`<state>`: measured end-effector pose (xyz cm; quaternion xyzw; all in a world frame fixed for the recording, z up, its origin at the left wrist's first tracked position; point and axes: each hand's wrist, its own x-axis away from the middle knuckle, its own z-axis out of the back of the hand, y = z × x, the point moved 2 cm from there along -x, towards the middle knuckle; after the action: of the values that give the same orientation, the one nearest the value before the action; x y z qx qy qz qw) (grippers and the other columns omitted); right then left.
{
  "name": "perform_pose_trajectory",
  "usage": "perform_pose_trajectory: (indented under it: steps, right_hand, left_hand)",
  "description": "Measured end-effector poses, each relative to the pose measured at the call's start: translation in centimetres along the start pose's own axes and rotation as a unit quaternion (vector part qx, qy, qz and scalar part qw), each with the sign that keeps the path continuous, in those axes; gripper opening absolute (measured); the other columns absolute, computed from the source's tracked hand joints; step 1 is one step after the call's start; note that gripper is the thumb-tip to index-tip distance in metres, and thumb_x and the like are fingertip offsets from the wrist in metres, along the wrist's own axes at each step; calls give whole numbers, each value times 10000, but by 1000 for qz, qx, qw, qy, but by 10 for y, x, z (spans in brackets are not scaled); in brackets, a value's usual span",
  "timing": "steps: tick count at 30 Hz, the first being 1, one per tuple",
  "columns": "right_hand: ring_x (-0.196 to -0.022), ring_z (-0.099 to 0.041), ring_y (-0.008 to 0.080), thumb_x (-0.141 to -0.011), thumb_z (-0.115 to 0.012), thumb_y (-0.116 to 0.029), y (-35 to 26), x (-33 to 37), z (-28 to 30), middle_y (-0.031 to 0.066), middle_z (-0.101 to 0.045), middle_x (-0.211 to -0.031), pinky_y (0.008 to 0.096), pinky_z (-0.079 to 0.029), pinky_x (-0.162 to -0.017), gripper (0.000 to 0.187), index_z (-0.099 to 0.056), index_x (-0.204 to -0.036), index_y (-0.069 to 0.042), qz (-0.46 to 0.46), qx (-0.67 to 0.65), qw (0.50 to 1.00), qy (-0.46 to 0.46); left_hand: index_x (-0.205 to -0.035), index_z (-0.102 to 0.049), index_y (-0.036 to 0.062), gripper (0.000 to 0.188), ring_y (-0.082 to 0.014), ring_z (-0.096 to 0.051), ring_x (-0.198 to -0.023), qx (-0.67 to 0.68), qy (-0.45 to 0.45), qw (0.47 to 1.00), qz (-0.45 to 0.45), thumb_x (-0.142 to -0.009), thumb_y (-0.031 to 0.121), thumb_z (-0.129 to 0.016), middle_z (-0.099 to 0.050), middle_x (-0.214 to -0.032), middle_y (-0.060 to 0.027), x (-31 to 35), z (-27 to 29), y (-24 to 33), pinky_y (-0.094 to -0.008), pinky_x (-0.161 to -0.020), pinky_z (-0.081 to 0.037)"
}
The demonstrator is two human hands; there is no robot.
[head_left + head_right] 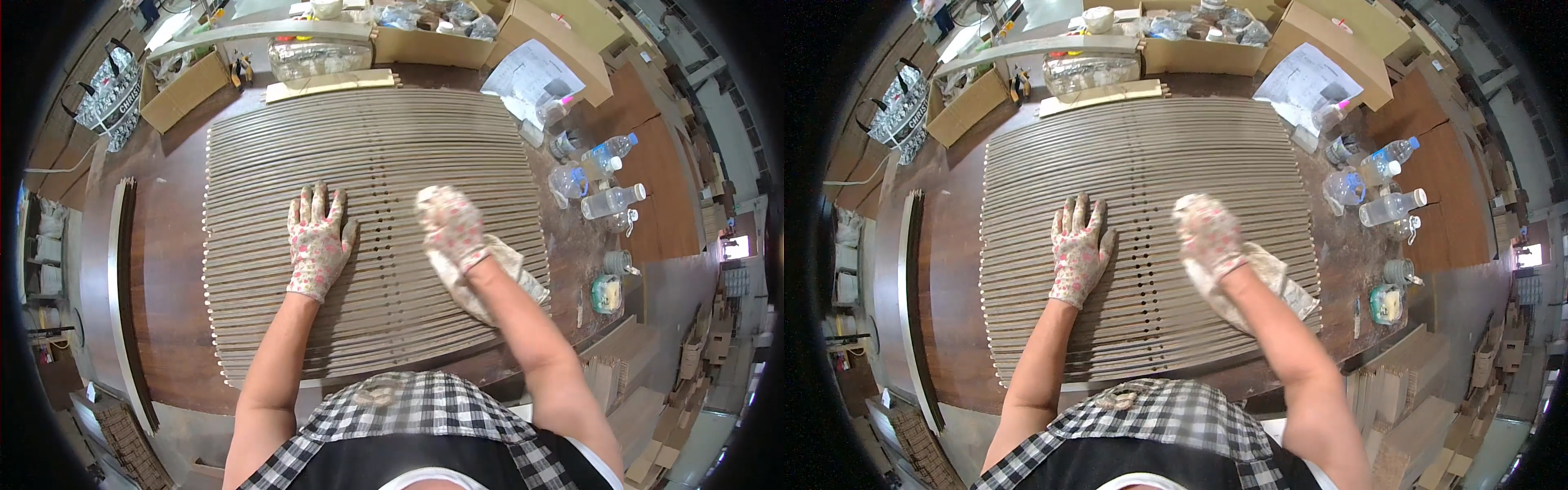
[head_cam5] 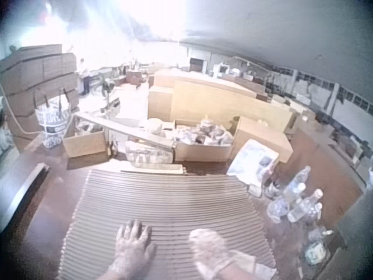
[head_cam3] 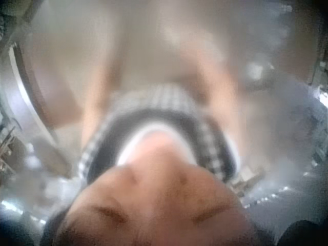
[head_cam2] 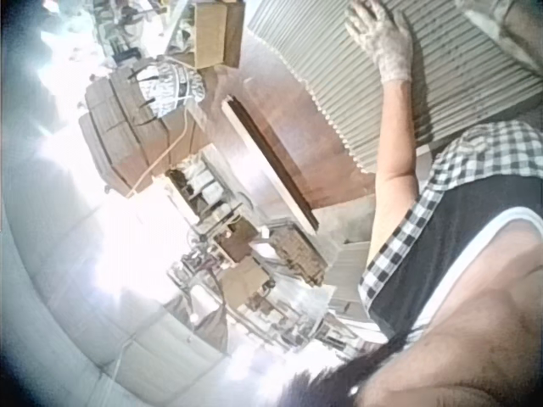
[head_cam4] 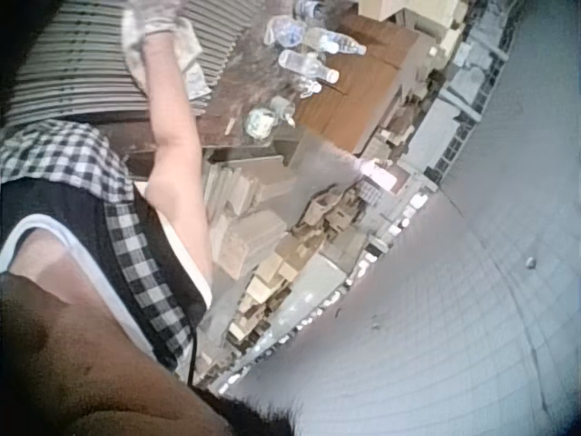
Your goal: The person wipes down wooden furniture slats and a larger wooden frame piece using a cloth and a handheld sponge-like applicator.
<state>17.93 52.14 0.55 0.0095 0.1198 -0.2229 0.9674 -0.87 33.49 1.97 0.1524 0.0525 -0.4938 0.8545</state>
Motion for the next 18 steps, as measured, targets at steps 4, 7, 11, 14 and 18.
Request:
perform_pose_trajectory:
  steps: [4, 7, 11, 14, 18]
  right_hand:
    - [-1023, -654, 298, -784, -648, -258, 39, -2, 33, 117, -692, -1092, 411, -522, -929, 299, -712, -1031, -102, -178, 9, 981, -80]
    - [-1007, -668, 258, -821, -619, -244, -20, -3, -3, 130, -678, -1125, 382, -564, -813, 329, -693, -1103, -91, -66, -20, 996, -48]
    - [-984, -669, 236, -846, -630, -319, -21, 0, -21, 112, -673, -1128, 374, -568, -760, 353, -691, -1111, -93, 23, 13, 997, 77]
    - [-867, -675, 251, -812, -674, -313, 104, 32, -27, 87, -682, -980, 388, -562, -709, 255, -688, -968, -112, -86, 10, 995, 45]
    - [-749, -651, 271, -796, -687, -290, 115, 28, 51, 77, -667, -865, 396, -556, -661, 177, -660, -859, -127, -171, -21, 984, 50]
  left_hand:
    - [-1426, -522, 108, 547, -405, -335, -1438, -1, -9, 1000, -2, -941, 339, -626, -424, -1520, -203, -3, 1, 2, -513, -1203, -212]
    - [-1430, -520, 116, 547, -398, -333, -1441, -4, -13, 1000, 11, -941, 337, -625, -422, -1524, -195, -1, -3, -4, -514, -1204, -210]
    - [-1433, -519, 123, 544, -387, -330, -1443, -11, -8, 1000, 7, -946, 340, -623, -422, -1525, -186, 3, 0, -7, -506, -1204, -214]
    - [-1429, -524, 120, 545, -387, -336, -1437, -2, 1, 1000, -9, -941, 339, -626, -427, -1521, -188, -2, -2, 3, -508, -1201, -218]
    - [-1423, -532, 120, 537, -393, -345, -1429, -3, 8, 1000, 4, -941, 342, -619, -425, -1523, -192, -1, -1, 0, -516, -1193, -225]
